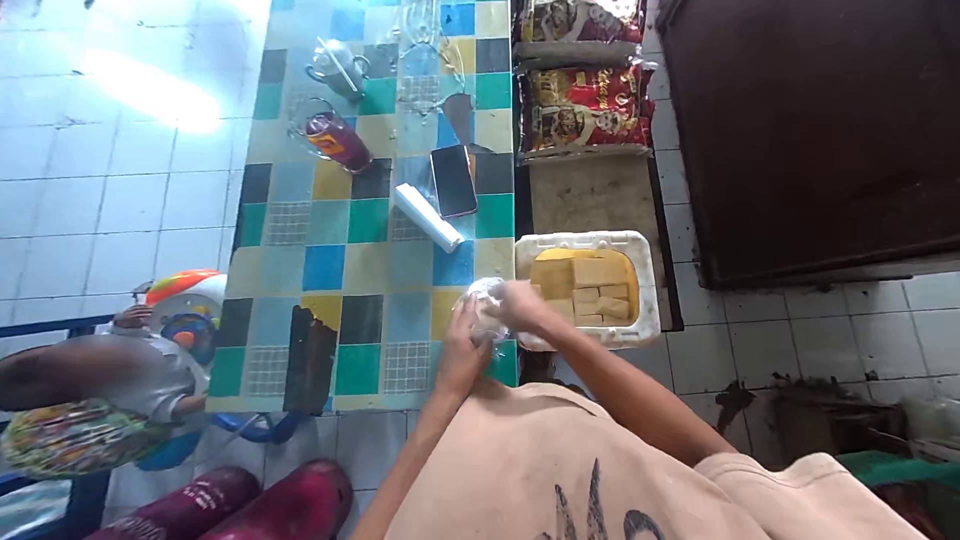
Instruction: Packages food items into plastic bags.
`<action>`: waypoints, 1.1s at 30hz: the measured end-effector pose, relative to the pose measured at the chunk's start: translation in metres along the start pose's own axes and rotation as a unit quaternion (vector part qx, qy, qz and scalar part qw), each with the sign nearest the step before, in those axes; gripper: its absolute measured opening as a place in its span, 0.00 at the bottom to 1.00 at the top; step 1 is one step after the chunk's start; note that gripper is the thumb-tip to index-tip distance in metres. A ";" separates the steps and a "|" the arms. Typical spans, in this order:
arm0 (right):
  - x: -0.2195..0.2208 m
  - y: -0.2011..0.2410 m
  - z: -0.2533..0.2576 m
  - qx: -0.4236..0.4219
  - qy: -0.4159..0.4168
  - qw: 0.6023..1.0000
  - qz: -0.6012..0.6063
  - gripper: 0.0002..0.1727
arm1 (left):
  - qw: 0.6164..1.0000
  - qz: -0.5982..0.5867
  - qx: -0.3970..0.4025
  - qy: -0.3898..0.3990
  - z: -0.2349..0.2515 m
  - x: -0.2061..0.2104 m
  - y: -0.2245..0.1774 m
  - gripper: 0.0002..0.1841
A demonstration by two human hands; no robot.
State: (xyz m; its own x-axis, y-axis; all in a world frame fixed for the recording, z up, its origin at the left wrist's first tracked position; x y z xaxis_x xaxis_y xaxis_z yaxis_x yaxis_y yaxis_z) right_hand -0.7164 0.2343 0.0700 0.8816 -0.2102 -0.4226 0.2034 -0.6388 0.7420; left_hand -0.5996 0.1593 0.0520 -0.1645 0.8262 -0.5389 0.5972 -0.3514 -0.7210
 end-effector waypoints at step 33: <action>0.015 -0.239 0.052 0.009 0.120 0.980 -0.157 0.27 | 0.991 -0.020 -0.047 -0.121 -0.037 -0.064 0.035 0.32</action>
State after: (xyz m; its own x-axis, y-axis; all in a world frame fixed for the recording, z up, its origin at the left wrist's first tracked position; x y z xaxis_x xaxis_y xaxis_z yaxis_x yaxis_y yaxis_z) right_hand -0.7737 0.3455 -0.1409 0.8521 0.1776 -0.4924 0.4752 -0.6569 0.5854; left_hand -0.5387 0.1103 0.0775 -0.3672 0.7046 -0.6073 0.6550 -0.2677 -0.7066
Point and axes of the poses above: each hand's wrist, its own z-axis towards the middle knuckle, its own x-axis out of the palm, y = z × x, the point moved 6 cm from there along z, towards the middle knuckle, and after that the axes turned 7 degrees about -x, right-handed, at the moved point
